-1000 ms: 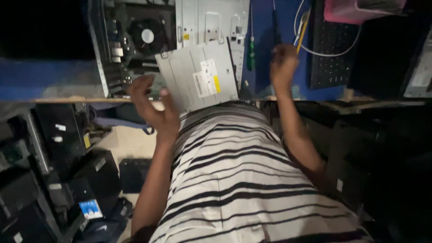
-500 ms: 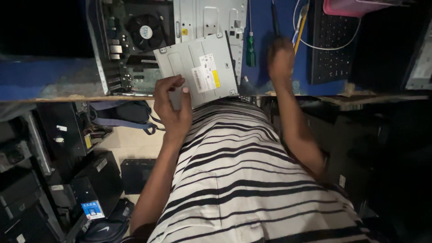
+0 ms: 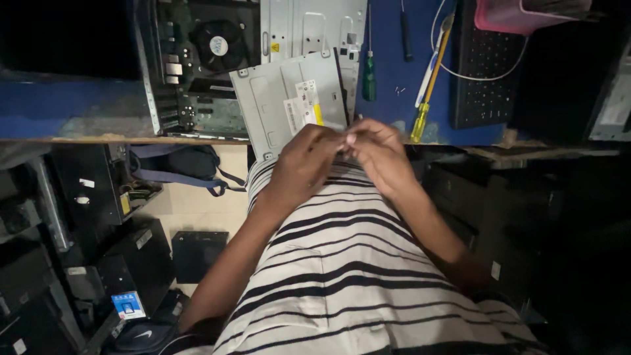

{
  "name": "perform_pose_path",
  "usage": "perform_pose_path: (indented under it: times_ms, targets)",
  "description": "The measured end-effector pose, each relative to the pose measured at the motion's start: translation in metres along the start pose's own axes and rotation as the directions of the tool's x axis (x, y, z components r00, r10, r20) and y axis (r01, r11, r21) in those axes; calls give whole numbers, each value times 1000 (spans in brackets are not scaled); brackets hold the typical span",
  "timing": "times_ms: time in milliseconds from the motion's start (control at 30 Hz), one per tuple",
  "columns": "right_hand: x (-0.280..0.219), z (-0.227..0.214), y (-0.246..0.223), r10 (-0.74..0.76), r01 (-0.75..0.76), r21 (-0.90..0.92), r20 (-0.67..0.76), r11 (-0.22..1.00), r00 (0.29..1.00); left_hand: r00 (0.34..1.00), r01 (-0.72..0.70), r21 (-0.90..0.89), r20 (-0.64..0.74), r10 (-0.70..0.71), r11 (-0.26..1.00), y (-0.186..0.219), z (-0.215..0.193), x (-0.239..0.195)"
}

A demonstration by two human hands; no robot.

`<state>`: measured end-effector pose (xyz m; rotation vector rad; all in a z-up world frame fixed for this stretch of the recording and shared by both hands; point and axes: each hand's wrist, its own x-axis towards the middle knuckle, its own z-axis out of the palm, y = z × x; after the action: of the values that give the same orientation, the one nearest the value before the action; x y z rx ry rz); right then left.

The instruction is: The person assembles an optical drive by attaching a circuit board to the drive's internal mechanism and securing the metal casing with screws. They use a screwdriver to fasten the screws and handle the drive components carefully.

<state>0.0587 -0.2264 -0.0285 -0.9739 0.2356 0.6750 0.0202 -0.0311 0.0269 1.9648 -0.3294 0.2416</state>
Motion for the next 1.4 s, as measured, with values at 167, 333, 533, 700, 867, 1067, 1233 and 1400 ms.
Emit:
perform_pose_path:
  times_ms: [167,333,533,700,867,1067,1233,1400]
  targets:
    - [-9,5,1,137,-142,169,40,975,990,999,2,-42,35,0,999,-1,-6,-6]
    - [4,-22,9,153,-130,-145,160,981,975,997,76,-97,24,-74,992,-13,-3,-15]
    - [98,-85,13,-626,146,-989,129,-24,769,908,364,-366,-67,-414,856,-35,6,-34]
    - [117,-87,19,-594,227,-973,205,-40,777,842,321,-751,-52,-537,577,-52,6,-40]
    - [42,-56,-51,-774,203,-979,119,13,622,772,367,-760,-72,-631,536,-60,2,-39]
    - [-64,-11,-96,-629,572,-581,129,578,767,753,350,-833,-21,-657,428,-69,1,-26]
    - [-74,17,-80,-617,528,-641,106,557,780,800,282,-850,-46,-598,444,-71,3,-22]
    - [-68,17,-68,-643,532,-592,30,606,766,811,270,-869,-27,-584,414,-73,2,-24]
